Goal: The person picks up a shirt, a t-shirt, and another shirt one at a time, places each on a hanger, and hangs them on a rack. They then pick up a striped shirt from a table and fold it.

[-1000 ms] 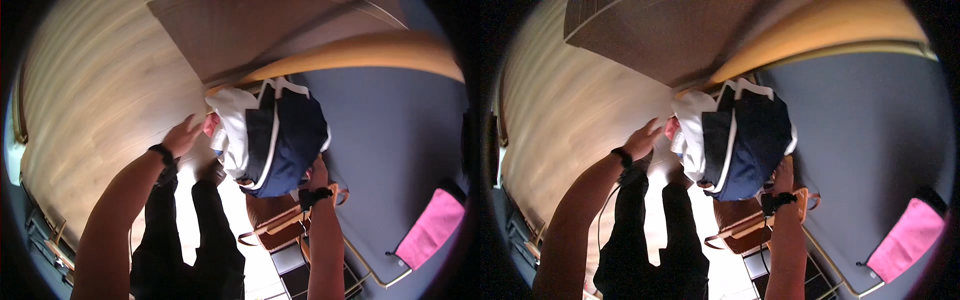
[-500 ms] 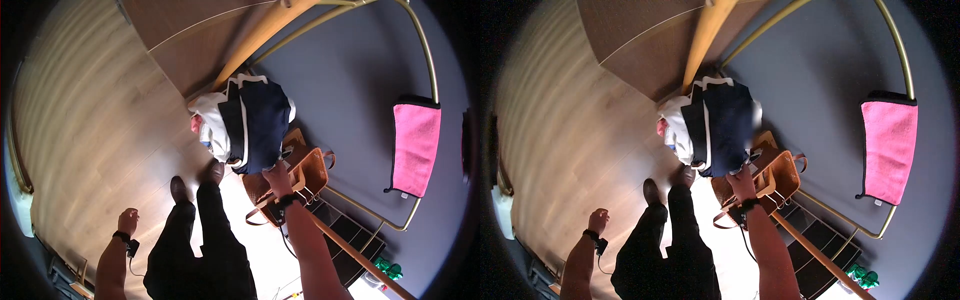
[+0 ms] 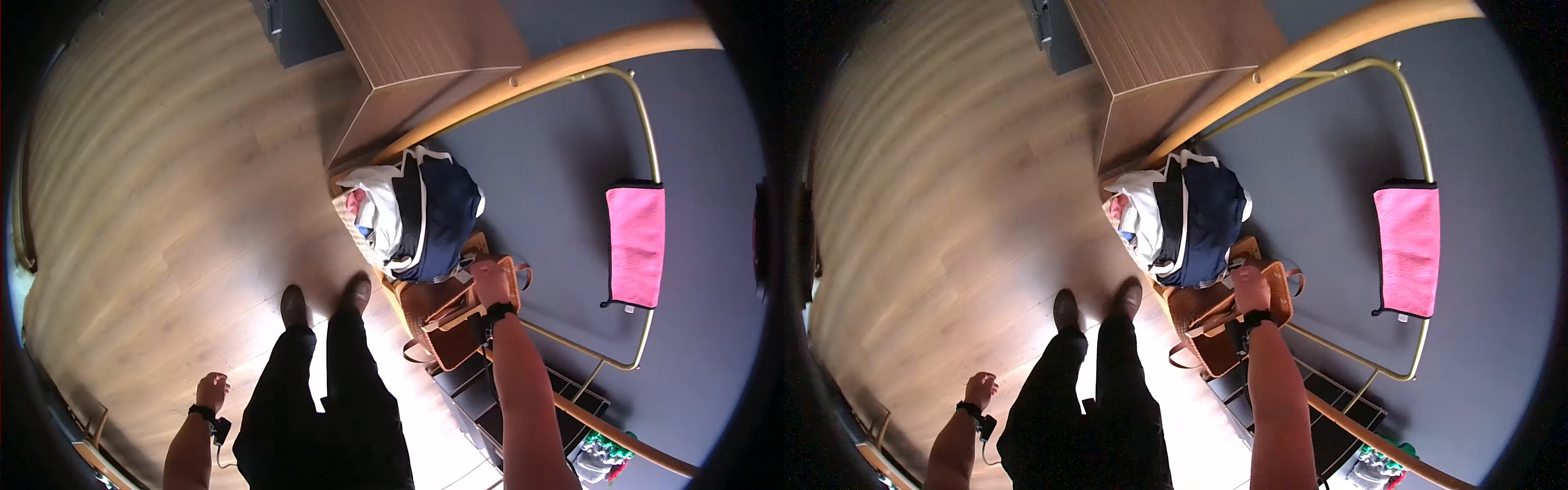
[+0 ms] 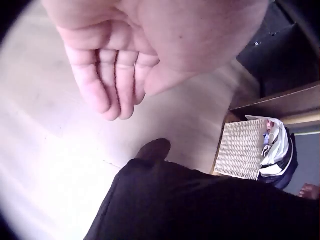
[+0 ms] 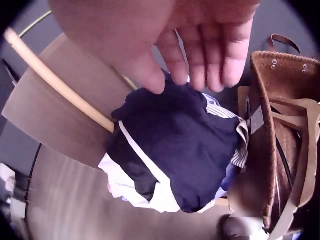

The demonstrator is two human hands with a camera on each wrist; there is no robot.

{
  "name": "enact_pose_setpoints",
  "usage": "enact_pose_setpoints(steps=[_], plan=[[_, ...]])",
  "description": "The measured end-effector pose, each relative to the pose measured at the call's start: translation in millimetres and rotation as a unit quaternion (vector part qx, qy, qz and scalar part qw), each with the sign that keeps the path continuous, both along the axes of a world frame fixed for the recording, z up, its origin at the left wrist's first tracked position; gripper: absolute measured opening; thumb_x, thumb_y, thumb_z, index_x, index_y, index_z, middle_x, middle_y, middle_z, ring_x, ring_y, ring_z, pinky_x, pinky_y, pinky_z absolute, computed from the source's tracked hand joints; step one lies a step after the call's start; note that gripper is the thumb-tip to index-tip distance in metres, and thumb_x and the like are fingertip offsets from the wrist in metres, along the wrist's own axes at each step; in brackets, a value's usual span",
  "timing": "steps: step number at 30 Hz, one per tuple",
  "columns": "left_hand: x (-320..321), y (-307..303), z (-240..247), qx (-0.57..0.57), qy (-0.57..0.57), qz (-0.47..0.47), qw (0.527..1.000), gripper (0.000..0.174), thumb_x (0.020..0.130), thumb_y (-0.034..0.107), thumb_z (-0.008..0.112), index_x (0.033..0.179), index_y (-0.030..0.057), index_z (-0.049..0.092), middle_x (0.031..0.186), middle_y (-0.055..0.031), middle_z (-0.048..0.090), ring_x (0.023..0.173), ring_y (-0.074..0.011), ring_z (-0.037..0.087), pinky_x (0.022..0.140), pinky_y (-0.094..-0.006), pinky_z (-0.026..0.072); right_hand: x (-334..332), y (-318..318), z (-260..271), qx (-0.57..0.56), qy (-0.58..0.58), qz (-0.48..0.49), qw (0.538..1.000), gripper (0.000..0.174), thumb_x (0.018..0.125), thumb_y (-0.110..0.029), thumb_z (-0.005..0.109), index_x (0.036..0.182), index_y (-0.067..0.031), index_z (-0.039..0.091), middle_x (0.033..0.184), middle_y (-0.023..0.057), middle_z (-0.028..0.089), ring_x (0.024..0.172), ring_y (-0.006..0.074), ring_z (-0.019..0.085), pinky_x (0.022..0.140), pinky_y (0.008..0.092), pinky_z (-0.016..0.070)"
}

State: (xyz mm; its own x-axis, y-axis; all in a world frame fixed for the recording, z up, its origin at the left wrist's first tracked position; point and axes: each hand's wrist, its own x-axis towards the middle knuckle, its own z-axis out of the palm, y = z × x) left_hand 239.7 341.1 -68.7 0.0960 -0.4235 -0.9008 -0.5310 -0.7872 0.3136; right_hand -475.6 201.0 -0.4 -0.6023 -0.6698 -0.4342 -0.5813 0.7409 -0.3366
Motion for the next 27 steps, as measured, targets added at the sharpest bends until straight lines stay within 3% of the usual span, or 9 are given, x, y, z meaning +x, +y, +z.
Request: enact_pose_setpoints(steps=[5,6,9,11,12,15,19,20,27], plan=[[-7.9,45.4,26.3,0.024,0.003,0.047,0.999,0.019,0.096,0.010,0.049,0.104,-0.0018,0.063,0.079,-0.0126,0.069,0.067,-0.0174,0.066,0.062,-0.0293,0.0536,28.4,2.9,-19.9,0.019,-0.075,0.019,0.997,0.057,0.081,-0.032,0.076,0.120,0.0034,0.055,0.112,0.0196,0.065,0.105,0.0267,0.064,0.090,0.0358,0.0505],[-9.4,51.9,33.8,0.033,0.000,0.062,0.998,0.019,0.096,0.010,0.050,0.104,-0.0018,0.062,0.080,-0.0129,0.070,0.068,-0.0173,0.066,0.062,-0.0293,0.0536,38.7,-0.6,-26.8,0.047,-0.091,0.016,0.995,0.079,0.075,-0.035,0.081,0.131,0.0064,0.043,0.122,0.0238,0.060,0.115,0.0313,0.060,0.098,0.0390,0.0474],[-11.2,77.3,43.1,0.060,-0.013,0.085,0.995,0.020,0.096,0.011,0.050,0.106,-0.0018,0.062,0.082,-0.0135,0.069,0.069,-0.0176,0.066,0.063,-0.0293,0.0537,59.2,-4.5,-69.6,0.014,0.006,0.041,0.999,0.099,0.070,-0.041,0.084,0.140,0.0075,0.033,0.133,0.0263,0.052,0.126,0.0353,0.051,0.106,0.0411,0.0412],[-10.3,101.7,47.5,0.083,-0.025,0.086,0.993,0.020,0.096,0.011,0.050,0.106,-0.0019,0.061,0.083,-0.0137,0.069,0.070,-0.0179,0.066,0.063,-0.0294,0.0538,62.9,-7.8,-92.9,-0.019,-0.017,0.037,0.999,0.119,0.069,-0.045,0.083,0.152,0.0013,0.011,0.154,0.0294,0.023,0.141,0.0422,0.030,0.116,0.0437,0.0289],[-10.6,111.6,50.0,0.073,-0.023,0.090,0.993,0.020,0.097,0.012,0.050,0.106,-0.0014,0.061,0.082,-0.0142,0.069,0.069,-0.0187,0.067,0.063,-0.0297,0.0542,73.7,-15.7,-91.0,0.014,0.020,0.031,0.999,0.123,0.067,-0.046,0.084,0.153,0.0004,0.009,0.154,0.0311,0.021,0.141,0.0428,0.029,0.116,0.0448,0.0303],[-21.1,125.7,57.9,0.064,-0.026,0.106,0.992,0.019,0.097,0.012,0.050,0.105,-0.0012,0.061,0.082,-0.0139,0.069,0.069,-0.0190,0.067,0.063,-0.0304,0.0546,92.8,-40.8,-84.1,0.095,0.034,-0.024,0.995,0.128,0.065,-0.047,0.084,0.153,-0.0015,0.003,0.154,0.0317,0.019,0.142,0.0433,0.028,0.116,0.0455,0.0312],[-45.2,141.0,65.0,0.078,-0.033,0.135,0.987,0.018,0.096,0.011,0.050,0.104,-0.0015,0.061,0.081,-0.0132,0.069,0.069,-0.0183,0.066,0.064,-0.0308,0.0548,78.0,-51.7,-97.5,0.158,0.065,-0.041,0.984,0.124,0.066,-0.042,0.084,0.153,-0.0034,0.004,0.148,0.0297,0.030,0.132,0.0439,0.043,0.111,0.0471,0.0381],[-50.1,144.6,66.4,0.069,-0.020,0.142,0.987,0.018,0.097,0.011,0.050,0.104,-0.0016,0.061,0.081,-0.0133,0.069,0.068,-0.0185,0.066,0.063,-0.0302,0.0547,74.7,-54.4,-94.7,0.161,0.080,-0.038,0.983,0.112,0.069,-0.035,0.081,0.151,-0.0003,0.012,0.140,0.0302,0.040,0.127,0.0446,0.048,0.108,0.0476,0.0411],[-80.5,146.7,65.8,0.075,-0.017,0.117,0.990,0.019,0.096,0.011,0.050,0.105,-0.0030,0.061,0.081,-0.0141,0.069,0.067,-0.0187,0.066,0.061,-0.0300,0.0544,29.0,-44.1,-52.1,0.050,0.040,0.048,0.997,0.083,0.073,-0.023,0.073,0.142,0.0018,0.036,0.133,0.0303,0.052,0.123,0.0448,0.052,0.105,0.0463,0.0425]])
